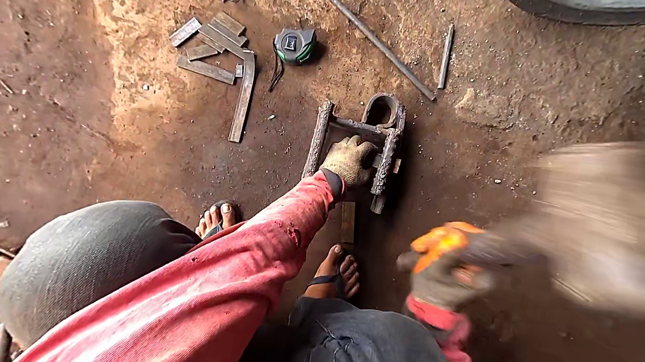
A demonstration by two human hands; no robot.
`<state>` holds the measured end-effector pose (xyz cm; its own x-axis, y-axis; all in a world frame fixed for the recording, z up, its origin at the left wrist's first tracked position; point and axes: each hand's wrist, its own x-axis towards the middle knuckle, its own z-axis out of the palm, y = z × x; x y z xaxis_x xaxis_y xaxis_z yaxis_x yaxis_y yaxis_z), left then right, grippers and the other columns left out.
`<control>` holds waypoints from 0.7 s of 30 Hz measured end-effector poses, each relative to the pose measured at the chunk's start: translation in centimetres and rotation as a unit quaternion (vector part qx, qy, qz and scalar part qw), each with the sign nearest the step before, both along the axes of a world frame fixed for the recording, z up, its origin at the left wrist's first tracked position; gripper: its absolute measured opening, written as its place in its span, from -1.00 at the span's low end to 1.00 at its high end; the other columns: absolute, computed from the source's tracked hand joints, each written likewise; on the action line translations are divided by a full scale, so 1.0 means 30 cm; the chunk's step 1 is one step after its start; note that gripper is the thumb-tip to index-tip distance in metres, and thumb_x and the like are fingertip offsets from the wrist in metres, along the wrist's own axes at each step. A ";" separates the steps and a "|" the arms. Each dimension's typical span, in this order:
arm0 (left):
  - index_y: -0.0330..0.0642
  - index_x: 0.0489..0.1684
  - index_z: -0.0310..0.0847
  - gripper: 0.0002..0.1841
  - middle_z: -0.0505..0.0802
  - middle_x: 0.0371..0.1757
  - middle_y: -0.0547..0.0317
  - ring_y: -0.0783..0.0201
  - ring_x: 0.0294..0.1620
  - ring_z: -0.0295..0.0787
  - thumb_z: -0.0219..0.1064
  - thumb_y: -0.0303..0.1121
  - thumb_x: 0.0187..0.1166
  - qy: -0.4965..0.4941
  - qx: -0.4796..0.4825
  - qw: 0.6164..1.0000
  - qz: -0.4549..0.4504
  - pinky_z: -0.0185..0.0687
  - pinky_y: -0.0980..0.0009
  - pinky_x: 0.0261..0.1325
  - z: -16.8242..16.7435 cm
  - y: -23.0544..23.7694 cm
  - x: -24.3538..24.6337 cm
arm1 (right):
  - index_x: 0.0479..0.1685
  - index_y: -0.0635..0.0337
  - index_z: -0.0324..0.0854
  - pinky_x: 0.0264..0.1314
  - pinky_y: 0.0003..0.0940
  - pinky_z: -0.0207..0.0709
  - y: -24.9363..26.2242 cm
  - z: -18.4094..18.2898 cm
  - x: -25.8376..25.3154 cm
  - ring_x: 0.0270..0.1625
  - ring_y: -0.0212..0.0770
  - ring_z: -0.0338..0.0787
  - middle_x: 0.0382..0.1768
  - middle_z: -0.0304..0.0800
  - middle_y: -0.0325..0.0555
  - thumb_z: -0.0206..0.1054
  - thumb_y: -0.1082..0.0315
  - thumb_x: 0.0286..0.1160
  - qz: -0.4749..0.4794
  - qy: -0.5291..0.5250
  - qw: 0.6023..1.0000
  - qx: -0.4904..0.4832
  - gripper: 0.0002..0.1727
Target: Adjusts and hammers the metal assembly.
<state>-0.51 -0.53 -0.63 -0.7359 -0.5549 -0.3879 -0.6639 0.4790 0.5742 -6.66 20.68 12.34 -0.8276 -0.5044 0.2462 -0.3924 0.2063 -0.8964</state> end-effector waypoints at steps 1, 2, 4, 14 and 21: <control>0.15 0.38 0.70 -0.42 0.76 0.34 -0.13 -0.20 0.40 0.65 0.55 -0.02 0.27 -0.008 -0.003 1.000 0.000 0.54 -0.28 0.36 0.004 0.000 0.002 | -0.05 0.51 0.67 -0.35 -0.38 0.78 0.032 -0.084 0.042 -0.50 -0.41 0.78 -0.48 0.78 -0.13 0.38 0.26 0.57 -0.029 -0.066 0.988 0.138 -0.65; 0.17 0.38 0.70 -0.41 0.76 0.35 -0.11 -0.20 0.42 0.63 0.55 -0.04 0.25 -0.015 -0.006 1.000 -0.001 0.52 -0.29 0.38 0.007 0.008 0.007 | 0.09 0.47 0.66 -0.34 -0.26 0.77 0.053 -0.145 0.063 -0.51 -0.31 0.76 -0.44 0.78 -0.06 0.39 0.18 0.62 -0.038 -0.167 0.948 0.269 -0.57; 0.16 0.37 0.71 -0.41 0.77 0.37 -0.07 -0.19 0.46 0.60 0.58 -0.07 0.22 -0.012 -0.011 1.000 0.009 0.48 -0.31 0.41 0.008 0.022 0.008 | 0.09 0.36 0.61 -0.54 -0.15 0.72 0.059 -0.208 0.072 -0.65 -0.17 0.70 -0.54 0.71 -0.03 0.39 0.07 0.66 -0.063 -0.301 0.880 0.362 -0.55; 0.15 0.37 0.71 -0.41 0.74 0.41 -0.11 -0.23 0.48 0.59 0.58 -0.07 0.24 -0.007 -0.026 1.000 0.007 0.52 -0.30 0.38 -0.011 0.015 0.005 | 0.39 0.28 0.46 -0.63 -0.21 0.71 0.117 -0.291 0.083 -0.60 -0.15 0.75 -0.46 0.72 0.00 0.41 0.23 0.66 -0.069 -0.467 0.808 0.354 -0.54; 0.06 0.37 0.70 -0.42 0.78 0.34 -0.09 -0.20 0.44 0.63 0.56 -0.09 0.27 -0.003 -0.033 0.999 -0.003 0.53 -0.28 0.37 -0.010 0.012 0.002 | 0.00 0.35 0.54 -0.81 -0.34 0.61 0.055 -0.082 0.010 -0.80 -0.28 0.60 -0.70 0.59 -0.19 0.31 0.28 0.69 -0.019 -0.367 0.921 0.131 -0.75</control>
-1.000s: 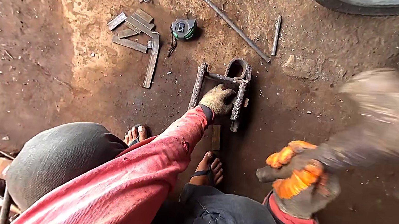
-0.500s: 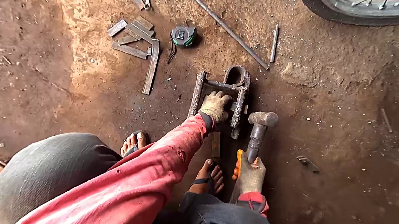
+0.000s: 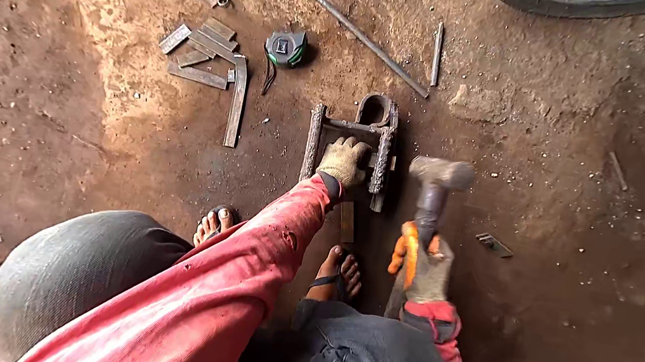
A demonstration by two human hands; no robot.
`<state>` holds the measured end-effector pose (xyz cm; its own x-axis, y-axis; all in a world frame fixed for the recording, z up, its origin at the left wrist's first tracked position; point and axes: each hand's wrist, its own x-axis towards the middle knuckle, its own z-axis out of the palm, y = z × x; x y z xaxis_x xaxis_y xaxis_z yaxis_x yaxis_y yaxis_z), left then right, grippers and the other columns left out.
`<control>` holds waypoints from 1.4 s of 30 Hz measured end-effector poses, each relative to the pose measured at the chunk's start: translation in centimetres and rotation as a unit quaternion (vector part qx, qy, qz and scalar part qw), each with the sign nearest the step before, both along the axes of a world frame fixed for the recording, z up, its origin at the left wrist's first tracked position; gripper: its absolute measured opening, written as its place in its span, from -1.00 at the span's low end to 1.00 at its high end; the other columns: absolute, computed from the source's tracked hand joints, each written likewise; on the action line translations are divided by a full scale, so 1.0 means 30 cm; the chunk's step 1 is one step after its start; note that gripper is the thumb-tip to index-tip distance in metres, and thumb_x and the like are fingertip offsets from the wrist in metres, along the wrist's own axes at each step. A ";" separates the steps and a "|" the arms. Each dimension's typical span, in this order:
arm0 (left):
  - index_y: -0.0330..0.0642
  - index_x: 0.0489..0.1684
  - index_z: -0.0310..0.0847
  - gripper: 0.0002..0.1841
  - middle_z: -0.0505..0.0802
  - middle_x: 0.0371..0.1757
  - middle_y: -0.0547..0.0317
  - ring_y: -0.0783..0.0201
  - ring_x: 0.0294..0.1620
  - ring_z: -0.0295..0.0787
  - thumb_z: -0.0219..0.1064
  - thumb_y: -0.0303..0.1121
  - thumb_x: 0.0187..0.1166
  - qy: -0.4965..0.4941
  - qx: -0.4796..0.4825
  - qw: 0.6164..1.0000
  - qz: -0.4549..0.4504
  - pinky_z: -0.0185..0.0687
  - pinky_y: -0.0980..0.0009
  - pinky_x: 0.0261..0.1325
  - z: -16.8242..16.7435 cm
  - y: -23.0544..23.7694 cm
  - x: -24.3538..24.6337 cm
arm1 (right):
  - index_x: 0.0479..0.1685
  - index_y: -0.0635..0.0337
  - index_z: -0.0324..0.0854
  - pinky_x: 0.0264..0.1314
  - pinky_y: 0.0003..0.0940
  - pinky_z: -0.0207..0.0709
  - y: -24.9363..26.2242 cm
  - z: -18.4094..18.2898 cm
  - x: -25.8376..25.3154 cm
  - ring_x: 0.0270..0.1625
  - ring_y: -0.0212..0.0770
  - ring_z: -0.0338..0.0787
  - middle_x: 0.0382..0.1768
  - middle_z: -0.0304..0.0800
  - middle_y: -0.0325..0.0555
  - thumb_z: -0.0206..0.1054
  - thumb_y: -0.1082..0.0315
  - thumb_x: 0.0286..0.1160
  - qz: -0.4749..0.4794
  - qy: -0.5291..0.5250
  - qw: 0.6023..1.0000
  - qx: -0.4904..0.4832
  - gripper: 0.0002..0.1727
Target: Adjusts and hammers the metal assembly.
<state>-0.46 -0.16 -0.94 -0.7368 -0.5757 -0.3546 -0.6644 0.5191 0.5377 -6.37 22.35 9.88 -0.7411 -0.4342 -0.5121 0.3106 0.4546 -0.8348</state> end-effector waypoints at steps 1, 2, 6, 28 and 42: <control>0.06 0.37 0.70 -0.42 0.78 0.33 -0.09 -0.20 0.44 0.63 0.56 -0.10 0.26 -0.006 0.001 1.000 0.000 0.54 -0.27 0.38 -0.002 0.009 0.005 | -0.03 0.32 0.54 -0.79 -0.34 0.64 -0.001 0.054 -0.022 -0.78 -0.30 0.62 -0.69 0.62 -0.24 0.26 0.29 0.70 0.009 0.037 0.996 -0.083 -0.78; 0.06 0.37 0.70 -0.41 0.78 0.34 -0.09 -0.19 0.44 0.63 0.57 -0.09 0.25 -0.009 -0.001 1.000 0.000 0.54 -0.27 0.38 -0.004 0.009 0.005 | -0.03 0.26 0.55 -0.74 -0.33 0.69 -0.008 0.114 -0.057 -0.74 -0.31 0.67 -0.65 0.67 -0.28 0.24 0.25 0.72 0.026 0.080 0.982 -0.167 -0.79; 0.07 0.37 0.70 -0.41 0.77 0.36 -0.10 -0.19 0.44 0.63 0.59 -0.11 0.24 -0.011 -0.002 1.000 -0.006 0.56 -0.27 0.37 -0.021 -0.001 -0.004 | -0.09 0.02 0.67 -0.53 -0.21 0.76 -0.070 0.376 -0.207 -0.59 -0.21 0.76 -0.56 0.75 -0.25 0.26 0.07 0.76 0.064 0.238 0.892 -0.378 -0.76; 0.09 0.40 0.70 -0.40 0.76 0.39 -0.12 -0.20 0.49 0.60 0.58 -0.13 0.25 -0.023 0.005 1.000 0.001 0.50 -0.29 0.43 0.000 -0.006 0.001 | -0.06 0.16 0.68 -0.45 -0.24 0.82 0.054 0.315 -0.113 -0.52 -0.20 0.80 -0.40 0.84 -0.19 0.46 0.39 0.41 0.052 0.150 0.944 -0.290 -0.82; 0.06 0.34 0.73 -0.44 0.78 0.37 -0.08 -0.20 0.47 0.61 0.59 -0.14 0.25 0.003 0.006 1.000 0.004 0.53 -0.26 0.45 0.006 -0.018 -0.005 | 0.08 0.34 0.51 -0.75 -0.22 0.63 -0.037 -0.114 0.003 -0.75 -0.19 0.61 -0.61 0.60 -0.04 0.42 0.29 0.58 -0.017 -0.138 0.963 0.233 -0.68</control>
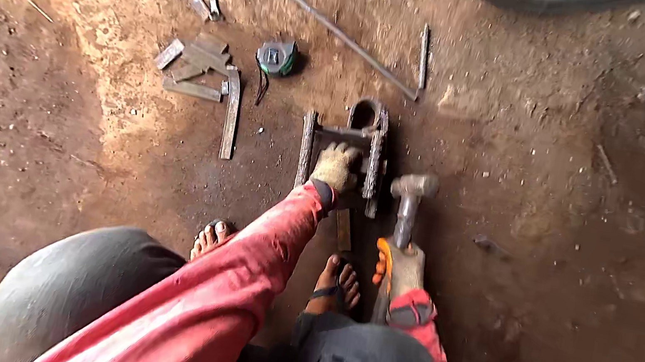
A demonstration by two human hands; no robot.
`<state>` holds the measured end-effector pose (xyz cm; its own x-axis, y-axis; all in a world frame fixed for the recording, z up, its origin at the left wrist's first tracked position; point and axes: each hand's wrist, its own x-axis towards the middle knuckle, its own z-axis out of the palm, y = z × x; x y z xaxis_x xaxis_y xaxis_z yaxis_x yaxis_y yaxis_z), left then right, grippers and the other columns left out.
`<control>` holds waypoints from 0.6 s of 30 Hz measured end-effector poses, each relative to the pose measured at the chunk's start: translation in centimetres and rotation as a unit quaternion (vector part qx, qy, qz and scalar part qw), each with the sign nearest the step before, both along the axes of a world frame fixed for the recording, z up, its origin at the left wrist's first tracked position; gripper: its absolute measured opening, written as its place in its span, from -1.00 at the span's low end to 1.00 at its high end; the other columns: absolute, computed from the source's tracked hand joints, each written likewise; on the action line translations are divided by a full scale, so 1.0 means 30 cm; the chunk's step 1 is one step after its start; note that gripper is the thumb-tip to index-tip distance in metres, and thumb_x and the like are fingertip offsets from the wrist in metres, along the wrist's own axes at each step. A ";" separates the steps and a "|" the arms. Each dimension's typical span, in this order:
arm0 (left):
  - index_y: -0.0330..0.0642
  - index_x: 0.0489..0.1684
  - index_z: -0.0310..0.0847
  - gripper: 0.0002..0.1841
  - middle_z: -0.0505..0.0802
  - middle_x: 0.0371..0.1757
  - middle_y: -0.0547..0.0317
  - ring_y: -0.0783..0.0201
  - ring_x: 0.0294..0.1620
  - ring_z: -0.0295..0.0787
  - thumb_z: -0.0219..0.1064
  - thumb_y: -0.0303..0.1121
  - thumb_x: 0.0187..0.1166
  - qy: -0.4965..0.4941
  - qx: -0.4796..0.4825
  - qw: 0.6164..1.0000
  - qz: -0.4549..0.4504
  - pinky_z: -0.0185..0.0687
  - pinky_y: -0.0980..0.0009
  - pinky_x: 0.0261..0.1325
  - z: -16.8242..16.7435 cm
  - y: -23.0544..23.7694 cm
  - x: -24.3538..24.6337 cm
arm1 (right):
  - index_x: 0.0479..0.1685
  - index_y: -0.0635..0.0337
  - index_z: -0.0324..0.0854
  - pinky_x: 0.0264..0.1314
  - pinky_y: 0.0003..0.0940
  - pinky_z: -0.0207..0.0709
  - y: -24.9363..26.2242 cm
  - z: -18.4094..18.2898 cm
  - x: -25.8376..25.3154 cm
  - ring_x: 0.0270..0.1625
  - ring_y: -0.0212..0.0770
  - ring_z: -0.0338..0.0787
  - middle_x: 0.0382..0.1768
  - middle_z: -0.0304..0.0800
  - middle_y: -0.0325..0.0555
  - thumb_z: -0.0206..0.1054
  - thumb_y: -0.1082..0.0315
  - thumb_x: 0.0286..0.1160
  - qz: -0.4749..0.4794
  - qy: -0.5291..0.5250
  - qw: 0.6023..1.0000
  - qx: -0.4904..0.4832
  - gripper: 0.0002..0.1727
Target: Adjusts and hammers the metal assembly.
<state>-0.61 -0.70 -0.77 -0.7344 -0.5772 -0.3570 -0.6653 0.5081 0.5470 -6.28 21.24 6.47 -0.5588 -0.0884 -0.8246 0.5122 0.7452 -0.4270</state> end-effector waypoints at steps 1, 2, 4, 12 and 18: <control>0.05 0.36 0.72 -0.44 0.77 0.39 -0.10 -0.21 0.49 0.60 0.59 -0.13 0.27 0.004 -0.007 1.000 0.000 0.51 -0.26 0.47 -0.001 -0.027 -0.011 | 0.04 0.34 0.51 -0.78 -0.22 0.60 -0.001 -0.001 -0.002 -0.77 -0.19 0.59 -0.63 0.58 -0.04 0.44 0.33 0.57 -0.038 -0.005 0.999 -0.015 -0.70; 0.04 0.40 0.70 -0.42 0.75 0.42 -0.13 -0.24 0.51 0.58 0.59 -0.13 0.30 -0.003 0.003 1.000 -0.006 0.50 -0.28 0.48 -0.005 -0.015 0.007 | 0.04 0.34 0.51 -0.78 -0.24 0.60 0.045 0.019 0.022 -0.78 -0.21 0.58 -0.64 0.57 -0.06 0.45 0.35 0.55 -0.063 -0.006 0.998 -0.020 -0.71; 0.09 0.38 0.71 -0.42 0.76 0.38 -0.13 -0.24 0.47 0.60 0.60 -0.15 0.25 -0.003 0.008 1.000 -0.004 0.54 -0.30 0.41 -0.010 0.011 0.020 | 0.01 0.35 0.56 -0.81 -0.25 0.60 0.079 0.071 0.014 -0.81 -0.21 0.57 -0.67 0.58 -0.07 0.45 0.42 0.52 -0.088 0.033 0.993 -0.074 -0.76; 0.17 0.36 0.73 -0.40 0.76 0.37 -0.14 -0.25 0.45 0.60 0.63 -0.21 0.18 -0.001 0.018 1.000 0.009 0.52 -0.33 0.39 -0.012 0.009 0.005 | -0.26 0.08 0.64 -0.56 -0.15 0.78 -0.006 0.495 -0.227 -0.65 -0.16 0.74 -0.64 0.71 -0.19 0.36 0.41 0.54 -0.009 0.313 0.768 -0.558 -0.96; 0.17 0.35 0.74 -0.42 0.78 0.34 -0.11 -0.23 0.43 0.62 0.61 -0.19 0.20 -0.003 0.001 1.000 0.002 0.56 -0.31 0.35 -0.021 0.008 0.000 | -0.15 0.28 0.59 -0.57 -0.34 0.75 -0.072 0.290 -0.121 -0.62 -0.32 0.73 -0.58 0.73 -0.22 0.37 0.48 0.43 0.007 0.363 0.853 -0.375 -0.88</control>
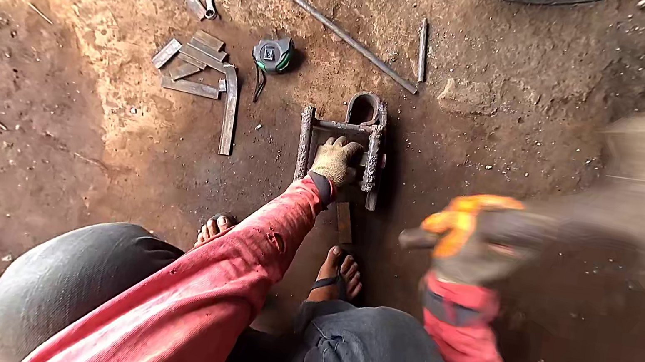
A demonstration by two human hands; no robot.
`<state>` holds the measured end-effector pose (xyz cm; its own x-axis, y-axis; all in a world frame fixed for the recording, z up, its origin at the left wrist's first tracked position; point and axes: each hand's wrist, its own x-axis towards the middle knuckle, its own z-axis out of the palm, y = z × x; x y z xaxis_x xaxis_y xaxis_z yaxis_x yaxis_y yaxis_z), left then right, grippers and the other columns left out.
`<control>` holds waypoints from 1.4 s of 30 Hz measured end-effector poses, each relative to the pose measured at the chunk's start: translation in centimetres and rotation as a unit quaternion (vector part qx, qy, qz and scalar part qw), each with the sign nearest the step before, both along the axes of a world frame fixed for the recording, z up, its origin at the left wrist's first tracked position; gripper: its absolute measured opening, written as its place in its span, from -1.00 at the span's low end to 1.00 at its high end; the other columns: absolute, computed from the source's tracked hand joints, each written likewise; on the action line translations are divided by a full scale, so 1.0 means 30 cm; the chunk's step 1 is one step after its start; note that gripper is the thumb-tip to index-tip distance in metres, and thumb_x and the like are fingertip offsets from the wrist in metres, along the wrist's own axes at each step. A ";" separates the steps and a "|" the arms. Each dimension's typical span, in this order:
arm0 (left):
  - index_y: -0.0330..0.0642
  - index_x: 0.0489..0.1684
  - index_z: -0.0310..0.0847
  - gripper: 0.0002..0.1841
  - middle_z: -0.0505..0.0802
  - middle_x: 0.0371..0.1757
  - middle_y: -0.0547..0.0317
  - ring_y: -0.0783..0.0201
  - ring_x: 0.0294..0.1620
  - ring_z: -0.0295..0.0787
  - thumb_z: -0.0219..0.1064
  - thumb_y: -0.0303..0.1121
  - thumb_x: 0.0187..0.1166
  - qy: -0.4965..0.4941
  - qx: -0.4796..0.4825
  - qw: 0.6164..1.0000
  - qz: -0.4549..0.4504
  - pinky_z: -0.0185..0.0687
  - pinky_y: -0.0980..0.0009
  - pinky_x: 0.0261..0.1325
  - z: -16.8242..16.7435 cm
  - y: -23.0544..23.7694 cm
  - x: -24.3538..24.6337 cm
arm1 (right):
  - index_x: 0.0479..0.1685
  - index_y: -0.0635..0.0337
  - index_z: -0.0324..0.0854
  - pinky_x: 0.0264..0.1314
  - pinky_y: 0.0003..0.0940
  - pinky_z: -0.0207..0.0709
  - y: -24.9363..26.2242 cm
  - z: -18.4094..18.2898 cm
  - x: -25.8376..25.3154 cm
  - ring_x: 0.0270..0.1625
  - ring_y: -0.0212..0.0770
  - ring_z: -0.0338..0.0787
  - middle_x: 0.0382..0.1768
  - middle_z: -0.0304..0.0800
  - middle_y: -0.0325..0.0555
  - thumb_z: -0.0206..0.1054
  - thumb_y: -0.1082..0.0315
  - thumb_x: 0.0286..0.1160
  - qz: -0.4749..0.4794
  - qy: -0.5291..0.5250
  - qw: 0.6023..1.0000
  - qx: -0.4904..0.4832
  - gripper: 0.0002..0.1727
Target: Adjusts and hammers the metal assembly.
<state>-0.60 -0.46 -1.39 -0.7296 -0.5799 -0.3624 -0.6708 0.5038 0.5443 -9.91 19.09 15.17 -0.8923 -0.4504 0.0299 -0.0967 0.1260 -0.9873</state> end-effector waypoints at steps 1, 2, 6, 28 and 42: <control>0.18 0.34 0.74 -0.43 0.78 0.34 -0.10 -0.22 0.43 0.63 0.61 -0.19 0.20 -0.002 -0.001 1.000 0.001 0.55 -0.30 0.35 -0.002 -0.001 0.003 | -0.07 0.43 0.61 -0.54 -0.36 0.70 0.015 -0.096 0.053 -0.62 -0.34 0.69 -0.55 0.69 -0.15 0.41 0.45 0.43 0.006 -0.073 0.983 0.170 -0.78; 0.19 0.35 0.74 -0.43 0.78 0.34 -0.09 -0.21 0.44 0.62 0.60 -0.18 0.21 -0.003 -0.001 1.000 0.002 0.54 -0.30 0.36 -0.002 -0.001 0.006 | 0.04 0.42 0.61 -0.58 -0.30 0.65 0.023 -0.186 0.085 -0.65 -0.29 0.64 -0.53 0.68 -0.10 0.41 0.36 0.48 0.037 -0.165 0.933 0.319 -0.70; 0.10 0.42 0.70 -0.39 0.71 0.45 -0.20 -0.31 0.52 0.55 0.64 -0.25 0.24 0.017 0.019 0.999 0.019 0.48 -0.35 0.47 0.029 -0.024 -0.009 | 0.05 0.36 0.56 -0.77 -0.24 0.59 0.024 -0.263 0.125 -0.78 -0.19 0.59 -0.63 0.62 -0.04 0.43 0.37 0.51 0.045 -0.324 0.876 0.353 -0.72; 0.17 0.40 0.72 -0.41 0.74 0.45 -0.06 -0.22 0.53 0.55 0.62 -0.16 0.25 0.014 0.015 1.000 0.005 0.46 -0.33 0.49 0.023 -0.006 -0.001 | 0.12 0.36 0.54 -0.77 -0.23 0.60 0.017 -0.242 0.107 -0.77 -0.19 0.61 -0.59 0.65 -0.02 0.42 0.39 0.51 0.031 -0.323 0.874 0.362 -0.69; 0.21 0.32 0.76 -0.47 0.79 0.34 -0.09 -0.22 0.44 0.63 0.59 -0.11 0.27 0.006 0.006 1.000 0.006 0.54 -0.31 0.38 0.011 -0.002 0.002 | -0.11 0.14 0.50 -0.57 -0.09 0.79 -0.047 0.284 -0.156 -0.63 -0.13 0.72 -0.60 0.65 -0.21 0.29 0.49 0.51 0.019 0.076 0.970 -0.229 -0.90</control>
